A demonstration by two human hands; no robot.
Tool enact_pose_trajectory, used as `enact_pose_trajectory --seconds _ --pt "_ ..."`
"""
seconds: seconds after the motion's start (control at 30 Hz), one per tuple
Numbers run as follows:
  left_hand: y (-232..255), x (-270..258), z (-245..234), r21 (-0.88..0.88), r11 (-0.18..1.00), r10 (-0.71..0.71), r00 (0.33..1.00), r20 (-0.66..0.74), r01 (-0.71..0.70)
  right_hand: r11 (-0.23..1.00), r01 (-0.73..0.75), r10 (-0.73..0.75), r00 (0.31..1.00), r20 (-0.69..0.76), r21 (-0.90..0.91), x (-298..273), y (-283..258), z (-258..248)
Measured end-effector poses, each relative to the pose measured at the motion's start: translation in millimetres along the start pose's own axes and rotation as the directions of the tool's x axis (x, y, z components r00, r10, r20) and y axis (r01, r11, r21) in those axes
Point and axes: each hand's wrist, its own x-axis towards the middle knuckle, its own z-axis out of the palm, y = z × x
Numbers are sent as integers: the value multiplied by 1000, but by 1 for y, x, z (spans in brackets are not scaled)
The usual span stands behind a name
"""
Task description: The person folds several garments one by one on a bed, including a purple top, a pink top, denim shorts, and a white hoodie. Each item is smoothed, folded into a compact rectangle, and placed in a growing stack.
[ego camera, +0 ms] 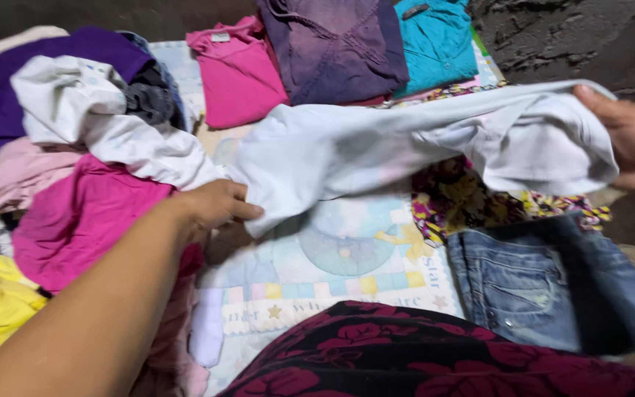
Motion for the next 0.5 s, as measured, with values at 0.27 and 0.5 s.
enact_pose_trajectory --seconds 0.27,0.5 --pt "7 -32 -70 -498 833 182 969 -169 -243 998 35 -35 999 3 -46 -3 8 42" --pt "28 -87 -93 -550 720 327 906 -268 -423 993 46 -44 999 20 -104 3 57 47"
